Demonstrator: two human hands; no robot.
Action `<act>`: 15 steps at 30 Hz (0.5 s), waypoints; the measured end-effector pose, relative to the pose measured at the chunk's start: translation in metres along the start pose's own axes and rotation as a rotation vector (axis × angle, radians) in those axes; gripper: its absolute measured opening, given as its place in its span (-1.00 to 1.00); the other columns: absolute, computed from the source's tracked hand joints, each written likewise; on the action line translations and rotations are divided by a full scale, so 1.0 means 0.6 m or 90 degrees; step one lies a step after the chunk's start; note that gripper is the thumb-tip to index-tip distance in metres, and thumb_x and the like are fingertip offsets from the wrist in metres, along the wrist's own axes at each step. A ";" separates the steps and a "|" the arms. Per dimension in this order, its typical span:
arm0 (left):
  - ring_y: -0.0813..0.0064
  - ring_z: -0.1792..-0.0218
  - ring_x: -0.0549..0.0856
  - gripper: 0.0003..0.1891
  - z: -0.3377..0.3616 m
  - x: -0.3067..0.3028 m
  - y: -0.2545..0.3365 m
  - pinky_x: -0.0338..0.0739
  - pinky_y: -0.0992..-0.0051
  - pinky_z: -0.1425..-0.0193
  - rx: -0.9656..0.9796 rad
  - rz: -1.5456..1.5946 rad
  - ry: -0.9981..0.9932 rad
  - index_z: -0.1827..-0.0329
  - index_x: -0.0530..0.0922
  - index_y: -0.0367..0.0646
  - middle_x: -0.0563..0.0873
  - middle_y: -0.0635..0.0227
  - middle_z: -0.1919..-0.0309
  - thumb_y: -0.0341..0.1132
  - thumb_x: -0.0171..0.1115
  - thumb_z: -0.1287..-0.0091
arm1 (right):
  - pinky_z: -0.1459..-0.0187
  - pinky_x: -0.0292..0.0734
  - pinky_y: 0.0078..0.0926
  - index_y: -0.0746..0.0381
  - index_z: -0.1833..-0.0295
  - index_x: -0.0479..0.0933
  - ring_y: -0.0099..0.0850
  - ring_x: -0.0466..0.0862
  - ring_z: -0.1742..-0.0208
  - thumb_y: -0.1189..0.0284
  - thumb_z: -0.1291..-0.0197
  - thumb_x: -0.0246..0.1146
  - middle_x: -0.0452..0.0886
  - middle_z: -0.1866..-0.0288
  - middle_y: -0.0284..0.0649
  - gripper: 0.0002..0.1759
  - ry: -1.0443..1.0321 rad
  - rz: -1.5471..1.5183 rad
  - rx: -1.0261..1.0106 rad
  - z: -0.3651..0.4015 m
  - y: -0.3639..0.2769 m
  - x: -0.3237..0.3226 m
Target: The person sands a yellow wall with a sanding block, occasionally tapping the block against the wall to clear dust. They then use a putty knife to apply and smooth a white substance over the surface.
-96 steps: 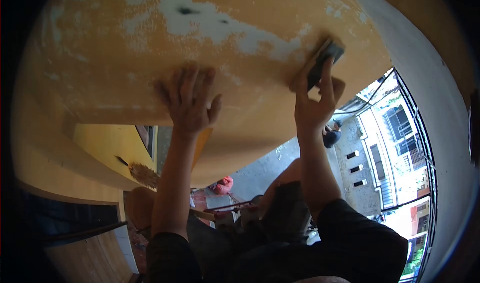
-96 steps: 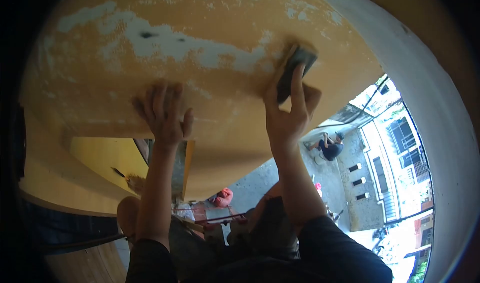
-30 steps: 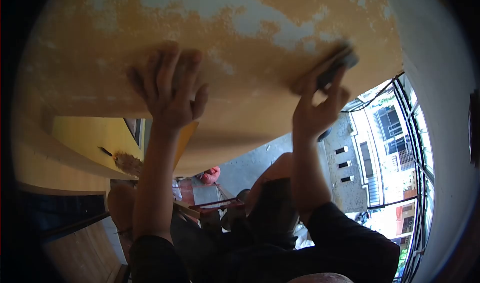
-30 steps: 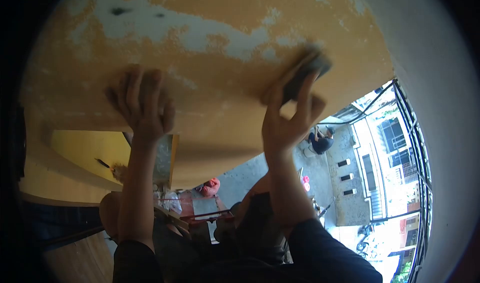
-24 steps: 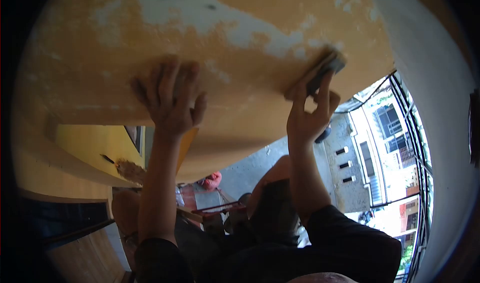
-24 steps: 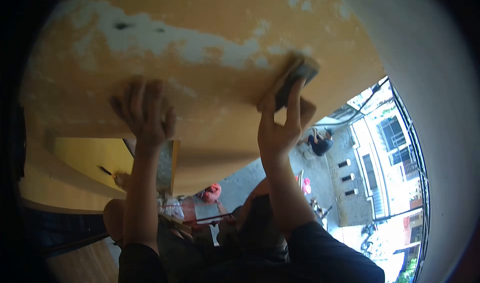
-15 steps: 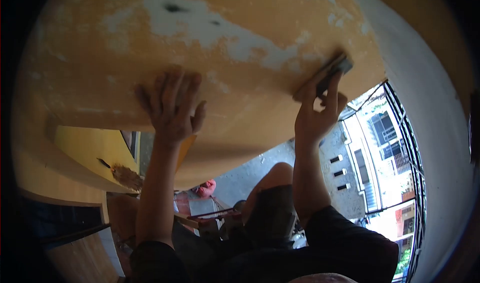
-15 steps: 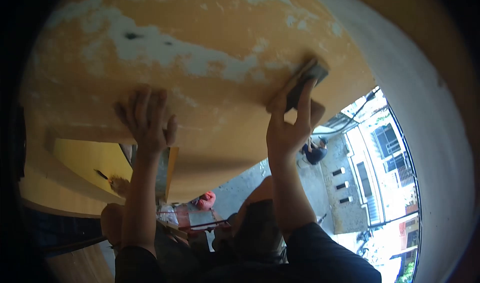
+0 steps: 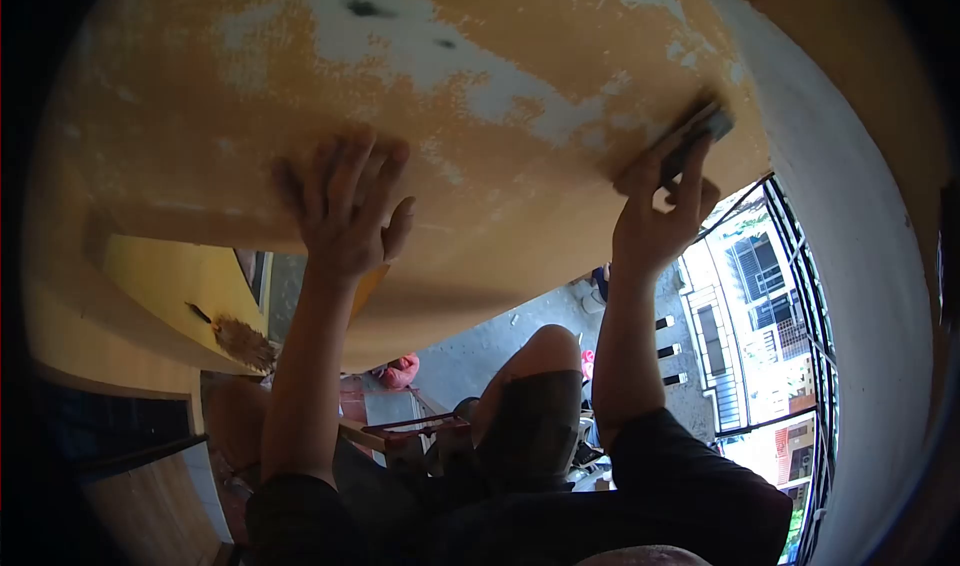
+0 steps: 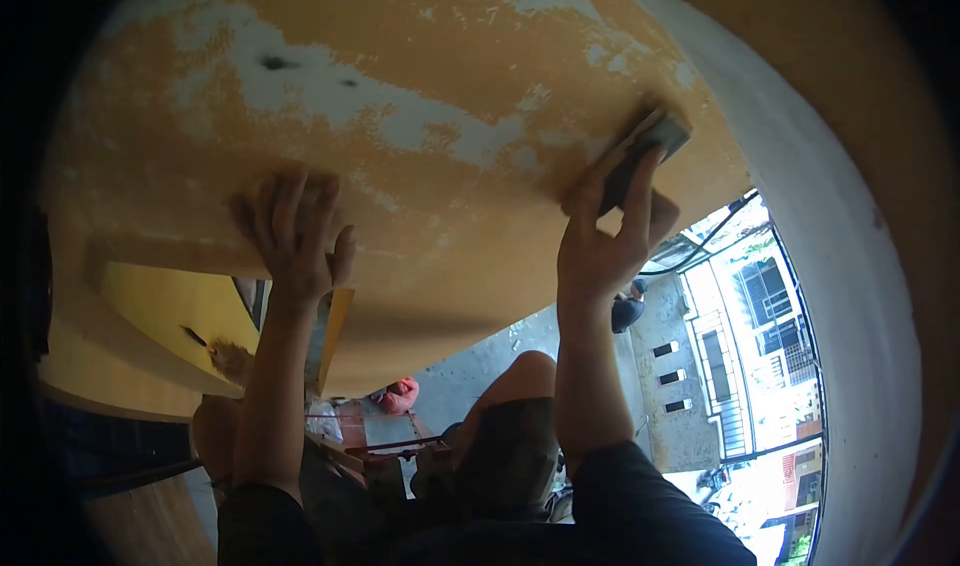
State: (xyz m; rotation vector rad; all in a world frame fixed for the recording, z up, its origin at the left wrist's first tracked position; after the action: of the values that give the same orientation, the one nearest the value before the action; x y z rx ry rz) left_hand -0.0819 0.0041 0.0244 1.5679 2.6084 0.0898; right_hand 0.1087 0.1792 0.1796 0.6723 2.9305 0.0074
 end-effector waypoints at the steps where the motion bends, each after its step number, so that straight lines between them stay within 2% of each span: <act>1: 0.06 -0.43 0.28 -0.53 -0.004 0.001 0.004 -0.18 -0.20 -0.54 0.005 -0.001 0.008 -0.24 0.60 0.06 0.43 0.19 -0.36 0.06 0.02 -0.41 | 0.25 0.45 -0.52 0.21 -0.41 0.41 -0.49 0.47 0.25 0.47 -0.18 0.38 0.43 0.18 -0.25 -0.35 -0.026 -0.012 0.005 0.009 0.006 -0.002; 3: 0.06 -0.43 0.28 -0.53 -0.007 -0.003 0.002 -0.18 -0.20 -0.53 0.001 -0.001 0.010 -0.25 0.59 0.05 0.43 0.18 -0.36 0.05 0.02 -0.41 | 0.25 0.45 -0.51 0.20 -0.41 0.41 -0.50 0.46 0.25 0.46 -0.18 0.37 0.42 0.18 -0.25 -0.35 -0.046 -0.042 0.022 0.004 0.009 0.015; 4: 0.06 -0.43 0.28 -0.53 -0.008 -0.004 -0.004 -0.18 -0.20 -0.53 0.003 -0.009 0.001 -0.25 0.59 0.05 0.43 0.18 -0.36 0.05 0.02 -0.41 | 0.25 0.45 -0.51 0.17 -0.42 0.41 -0.49 0.48 0.25 0.45 -0.19 0.37 0.43 0.19 -0.26 -0.35 -0.013 -0.029 -0.013 -0.013 0.006 0.014; 5: 0.09 -0.42 0.32 -0.55 -0.006 -0.003 -0.007 -0.19 -0.21 -0.53 -0.024 0.000 -0.002 -0.25 0.60 0.13 0.46 0.24 -0.35 0.05 0.03 -0.41 | 0.25 0.46 -0.51 0.15 -0.42 0.41 -0.49 0.50 0.25 0.43 -0.19 0.37 0.43 0.19 -0.26 -0.35 0.011 -0.008 -0.055 -0.024 0.000 0.007; 6: 0.12 -0.41 0.35 -0.57 -0.003 -0.001 -0.004 -0.20 -0.23 -0.53 -0.053 0.017 -0.004 -0.26 0.60 0.22 0.48 0.30 -0.35 0.04 0.03 -0.40 | 0.25 0.45 -0.51 0.14 -0.43 0.41 -0.49 0.51 0.24 0.45 -0.18 0.36 0.44 0.19 -0.27 -0.34 -0.004 -0.009 -0.036 -0.023 -0.005 0.007; 7: 0.12 -0.41 0.35 -0.57 0.000 0.000 0.001 -0.20 -0.23 -0.53 -0.055 0.026 -0.005 -0.26 0.60 0.22 0.48 0.30 -0.35 0.04 0.03 -0.40 | 0.25 0.45 -0.51 0.14 -0.43 0.41 -0.49 0.51 0.24 0.45 -0.18 0.36 0.44 0.19 -0.27 -0.34 -0.006 0.000 -0.037 -0.012 -0.009 -0.005; 9: 0.04 -0.42 0.28 -0.53 -0.004 0.000 0.000 -0.19 -0.20 -0.53 0.004 -0.002 0.005 -0.25 0.59 0.04 0.42 0.16 -0.36 0.04 0.04 -0.40 | 0.12 0.44 -0.42 0.28 -0.40 0.41 -0.40 0.47 0.19 0.54 -0.11 0.38 0.46 0.19 -0.22 -0.32 -0.104 -0.050 0.102 0.014 0.011 0.004; 10: 0.04 -0.42 0.28 -0.53 -0.007 -0.001 0.001 -0.19 -0.20 -0.53 0.012 -0.012 0.010 -0.25 0.59 0.04 0.42 0.16 -0.36 0.04 0.04 -0.40 | 0.12 0.44 -0.43 0.28 -0.40 0.41 -0.40 0.47 0.19 0.53 -0.11 0.39 0.45 0.20 -0.23 -0.32 -0.083 -0.074 0.056 0.018 0.010 0.008; 11: 0.07 -0.41 0.32 -0.55 -0.007 0.001 -0.001 -0.20 -0.22 -0.53 -0.006 -0.003 0.013 -0.25 0.60 0.12 0.46 0.22 -0.35 0.05 0.04 -0.40 | 0.12 0.45 -0.45 0.26 -0.40 0.41 -0.39 0.48 0.18 0.53 -0.13 0.38 0.45 0.19 -0.23 -0.32 -0.068 -0.041 0.012 0.006 0.016 0.009; 12: 0.10 -0.39 0.36 -0.57 -0.002 0.000 -0.004 -0.21 -0.23 -0.53 -0.034 0.012 0.009 -0.25 0.61 0.20 0.49 0.28 -0.34 0.05 0.04 -0.40 | 0.12 0.46 -0.45 0.26 -0.41 0.40 -0.40 0.48 0.17 0.53 -0.13 0.38 0.45 0.19 -0.23 -0.32 -0.057 -0.041 0.021 -0.010 0.010 0.012; 15: 0.12 -0.39 0.36 -0.57 0.001 0.004 -0.006 -0.21 -0.22 -0.53 -0.043 0.010 -0.002 -0.24 0.61 0.21 0.50 0.30 -0.33 0.06 0.03 -0.40 | 0.12 0.48 -0.44 0.27 -0.42 0.38 -0.41 0.49 0.17 0.54 -0.14 0.37 0.44 0.17 -0.23 -0.32 -0.094 -0.001 0.034 -0.021 0.000 0.006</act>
State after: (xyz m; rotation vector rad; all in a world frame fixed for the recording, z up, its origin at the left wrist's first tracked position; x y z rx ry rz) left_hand -0.0858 0.0045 0.0231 1.5644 2.5631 0.1742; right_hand 0.1040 0.1809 0.1914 0.6494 2.7982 -0.1163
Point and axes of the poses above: each hand's wrist, its own z-axis away from the middle knuckle, its own x-axis out of the palm, y = z × x, the point moved 8 cm from there along -z, towards the middle knuckle
